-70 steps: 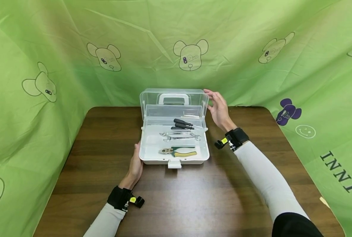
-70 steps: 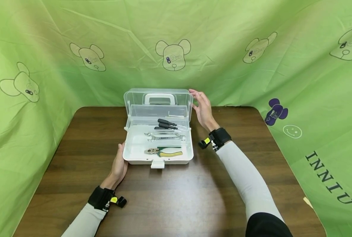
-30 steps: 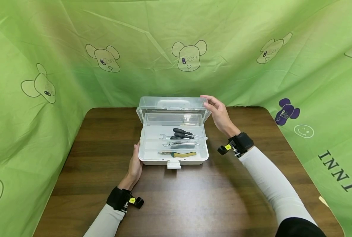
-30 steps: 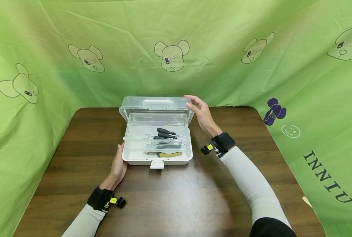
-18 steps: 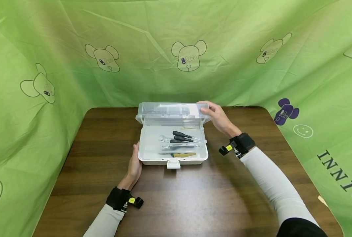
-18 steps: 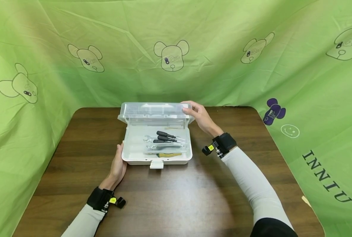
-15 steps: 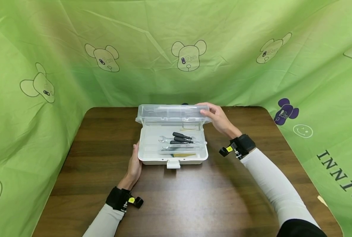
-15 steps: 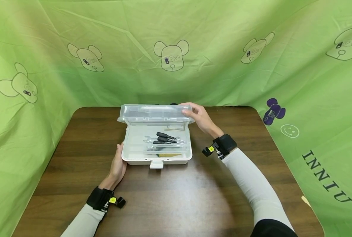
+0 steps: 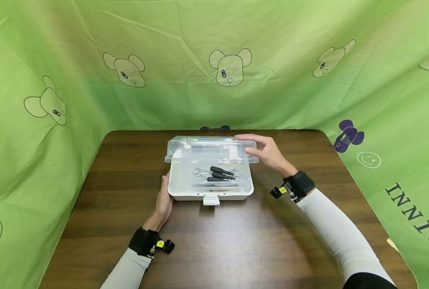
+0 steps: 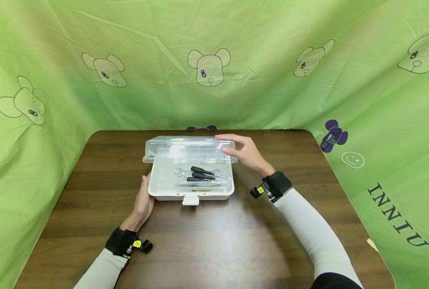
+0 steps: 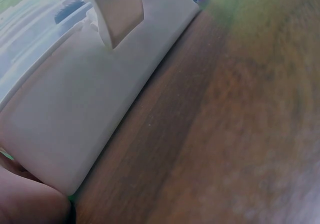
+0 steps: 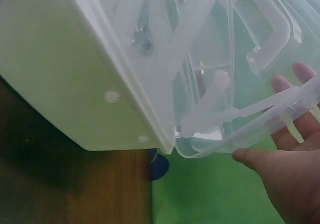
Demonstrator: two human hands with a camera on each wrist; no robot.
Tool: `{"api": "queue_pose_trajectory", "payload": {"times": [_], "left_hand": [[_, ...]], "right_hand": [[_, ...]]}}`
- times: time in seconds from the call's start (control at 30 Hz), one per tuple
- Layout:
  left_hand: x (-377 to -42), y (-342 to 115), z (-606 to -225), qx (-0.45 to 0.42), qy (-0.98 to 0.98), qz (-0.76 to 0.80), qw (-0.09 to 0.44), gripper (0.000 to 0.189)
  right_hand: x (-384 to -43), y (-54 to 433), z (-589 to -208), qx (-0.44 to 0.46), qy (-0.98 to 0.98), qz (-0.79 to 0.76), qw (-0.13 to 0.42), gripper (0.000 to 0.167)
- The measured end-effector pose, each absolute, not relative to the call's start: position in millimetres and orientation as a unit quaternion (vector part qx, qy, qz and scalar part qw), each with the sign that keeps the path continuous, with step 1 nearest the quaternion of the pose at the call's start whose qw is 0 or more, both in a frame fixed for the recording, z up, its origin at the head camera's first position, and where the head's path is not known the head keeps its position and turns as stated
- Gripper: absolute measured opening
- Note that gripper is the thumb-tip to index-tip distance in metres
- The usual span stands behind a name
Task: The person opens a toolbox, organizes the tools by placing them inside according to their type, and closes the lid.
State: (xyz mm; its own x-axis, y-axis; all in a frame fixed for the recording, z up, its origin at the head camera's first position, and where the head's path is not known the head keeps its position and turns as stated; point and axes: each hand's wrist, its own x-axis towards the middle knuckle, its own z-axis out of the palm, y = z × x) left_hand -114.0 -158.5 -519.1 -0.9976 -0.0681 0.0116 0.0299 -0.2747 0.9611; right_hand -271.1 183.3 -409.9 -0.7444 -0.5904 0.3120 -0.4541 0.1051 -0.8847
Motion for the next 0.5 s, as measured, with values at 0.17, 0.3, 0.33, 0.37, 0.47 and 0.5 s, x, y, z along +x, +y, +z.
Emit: {"api": "queue_pose_trajectory", "payload": {"times": [0.17,0.3,0.33,0.37,0.47,0.5], "left_hand": [[-114,-159,-518,0.013,-0.608,-0.794,0.025,0.067],[-116,-159,-517,0.015,-0.603,-0.798,0.024,0.063],[-116,-159,-517,0.016,-0.600,-0.799,0.023,0.063],[-116,-159,-518,0.015,-0.599,-0.800,0.024,0.063],[-116,-158,-519,0.016,-0.594,-0.804,0.021,0.063],[-115,-158,-519,0.015,-0.593,-0.805,0.020,0.063]], "right_hand": [[-261,187,-417,-0.380,0.724,-0.574,0.050,0.048],[-257,189,-423,-0.400,0.716,-0.571,0.040,0.051],[-255,190,-424,-0.404,0.717,-0.567,0.034,0.051],[-254,190,-425,-0.407,0.719,-0.563,0.029,0.051],[-250,191,-427,-0.412,0.727,-0.549,0.019,0.052],[-248,191,-428,-0.414,0.728,-0.547,0.017,0.053]]}}
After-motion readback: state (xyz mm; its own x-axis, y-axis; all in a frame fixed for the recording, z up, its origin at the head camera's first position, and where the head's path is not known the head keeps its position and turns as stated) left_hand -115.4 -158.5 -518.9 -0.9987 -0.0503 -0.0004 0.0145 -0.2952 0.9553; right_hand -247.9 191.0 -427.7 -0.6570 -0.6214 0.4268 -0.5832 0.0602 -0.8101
